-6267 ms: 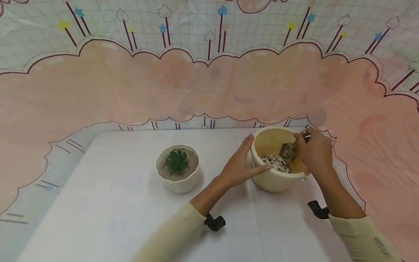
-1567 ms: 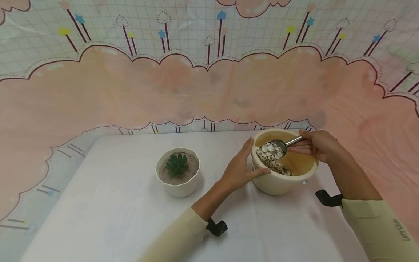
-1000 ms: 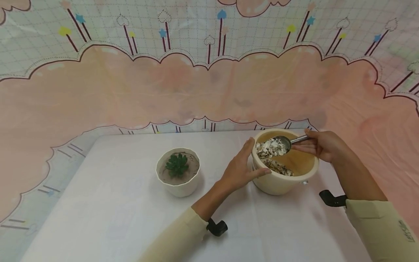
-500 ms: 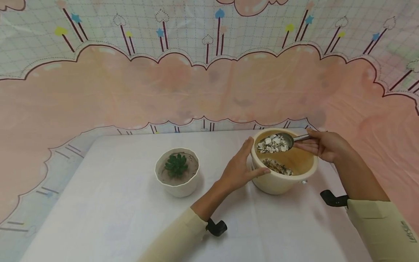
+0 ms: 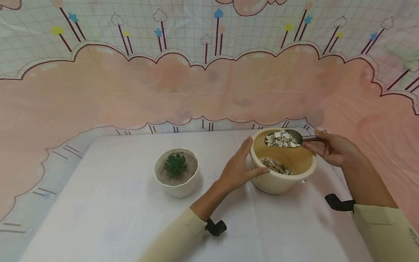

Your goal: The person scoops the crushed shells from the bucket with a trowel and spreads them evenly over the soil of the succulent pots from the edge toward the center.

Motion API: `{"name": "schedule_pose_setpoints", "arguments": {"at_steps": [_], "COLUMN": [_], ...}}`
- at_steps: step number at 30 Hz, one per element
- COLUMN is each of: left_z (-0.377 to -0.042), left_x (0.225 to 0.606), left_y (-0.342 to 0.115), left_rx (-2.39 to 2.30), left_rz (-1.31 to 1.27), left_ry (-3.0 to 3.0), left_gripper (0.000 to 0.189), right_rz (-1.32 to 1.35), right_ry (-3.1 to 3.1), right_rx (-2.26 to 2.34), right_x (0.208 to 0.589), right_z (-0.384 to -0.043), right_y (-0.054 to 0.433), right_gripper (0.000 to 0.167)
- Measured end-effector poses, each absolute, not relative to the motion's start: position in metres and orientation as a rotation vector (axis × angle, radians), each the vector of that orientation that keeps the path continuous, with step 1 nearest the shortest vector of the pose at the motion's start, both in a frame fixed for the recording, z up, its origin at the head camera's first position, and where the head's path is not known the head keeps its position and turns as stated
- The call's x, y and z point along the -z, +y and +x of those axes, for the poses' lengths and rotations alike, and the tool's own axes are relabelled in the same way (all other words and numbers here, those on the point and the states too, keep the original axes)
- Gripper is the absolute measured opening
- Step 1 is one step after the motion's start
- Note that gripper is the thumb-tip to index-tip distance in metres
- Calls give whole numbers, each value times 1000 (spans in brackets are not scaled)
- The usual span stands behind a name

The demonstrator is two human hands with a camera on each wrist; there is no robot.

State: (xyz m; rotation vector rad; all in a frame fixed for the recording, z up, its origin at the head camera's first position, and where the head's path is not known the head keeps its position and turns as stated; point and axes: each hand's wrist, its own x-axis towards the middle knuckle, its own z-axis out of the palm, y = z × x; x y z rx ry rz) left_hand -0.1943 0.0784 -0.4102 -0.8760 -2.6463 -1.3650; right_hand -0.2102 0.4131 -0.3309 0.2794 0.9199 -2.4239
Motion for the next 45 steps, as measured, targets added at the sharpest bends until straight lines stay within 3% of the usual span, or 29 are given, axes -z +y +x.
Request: {"name": "schedule_pose_setpoints", "arguments": {"at_steps": [22, 32, 45], "left_z": [-194, -182, -166], "left_x": [406, 401, 382], "left_y": [81, 71, 23], "left_rx": [1348, 1320, 1440], "left_rz": [-858, -762, -598], "left_ry": [-2628, -2626, -2466], "left_gripper": [115, 111, 106], "right_rz": [98, 107, 164], "right_ry": [691, 778, 848], "right_rx": [2391, 2452, 2460], "right_x": [333, 328, 310], "right_z": [-205, -202, -201], "right_y": [413, 380, 316], "right_gripper": [43, 43, 41]}}
